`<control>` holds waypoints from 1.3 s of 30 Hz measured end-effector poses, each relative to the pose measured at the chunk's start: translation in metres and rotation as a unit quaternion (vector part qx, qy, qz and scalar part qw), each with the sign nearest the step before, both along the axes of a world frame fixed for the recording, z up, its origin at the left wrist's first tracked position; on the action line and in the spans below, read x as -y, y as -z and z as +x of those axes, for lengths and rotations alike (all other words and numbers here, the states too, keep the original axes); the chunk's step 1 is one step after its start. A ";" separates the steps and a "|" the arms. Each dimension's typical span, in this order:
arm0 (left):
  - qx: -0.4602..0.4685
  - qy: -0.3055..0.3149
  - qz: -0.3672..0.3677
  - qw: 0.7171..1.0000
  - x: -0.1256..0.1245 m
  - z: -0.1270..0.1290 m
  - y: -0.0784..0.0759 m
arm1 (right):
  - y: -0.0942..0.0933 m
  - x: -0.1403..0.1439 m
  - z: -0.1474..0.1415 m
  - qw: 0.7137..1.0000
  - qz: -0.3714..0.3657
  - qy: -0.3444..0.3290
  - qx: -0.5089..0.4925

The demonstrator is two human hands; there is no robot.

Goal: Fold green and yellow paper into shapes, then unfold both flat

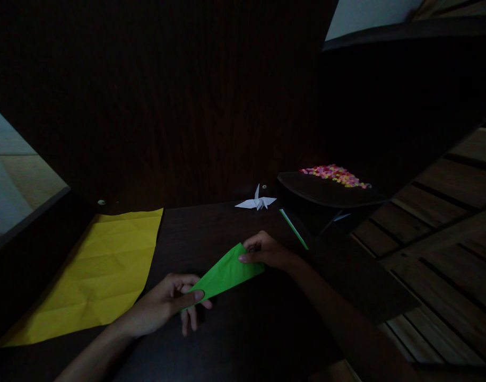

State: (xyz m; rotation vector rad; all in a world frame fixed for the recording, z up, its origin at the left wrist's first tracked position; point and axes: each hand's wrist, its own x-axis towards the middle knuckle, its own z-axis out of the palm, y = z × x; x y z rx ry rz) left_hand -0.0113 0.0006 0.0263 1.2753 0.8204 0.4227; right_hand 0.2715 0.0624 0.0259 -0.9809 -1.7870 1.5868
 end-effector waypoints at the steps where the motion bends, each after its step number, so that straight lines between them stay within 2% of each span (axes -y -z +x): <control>1: 0.003 0.003 -0.006 1.000 0.000 0.000 0.001 | 0.000 0.000 0.000 1.000 0.000 -0.007 0.004; 11: -0.008 0.020 -0.036 0.999 0.004 0.005 0.001 | -0.001 0.001 0.000 0.997 0.007 -0.068 0.034; 20: -0.017 0.031 -0.042 0.998 0.005 0.001 -0.003 | -0.004 -0.001 0.002 0.994 0.043 -0.091 0.046; 28: -0.025 0.037 -0.055 0.998 0.007 0.001 -0.001 | -0.001 0.003 -0.005 0.993 0.028 -0.105 0.049; 34: -0.038 0.033 -0.050 0.997 0.009 0.003 -0.006 | 0.002 0.007 -0.015 0.991 0.022 -0.126 0.042; 39: -0.035 0.040 -0.045 0.998 0.008 0.001 -0.006 | 0.004 0.006 -0.012 0.988 0.038 -0.144 0.046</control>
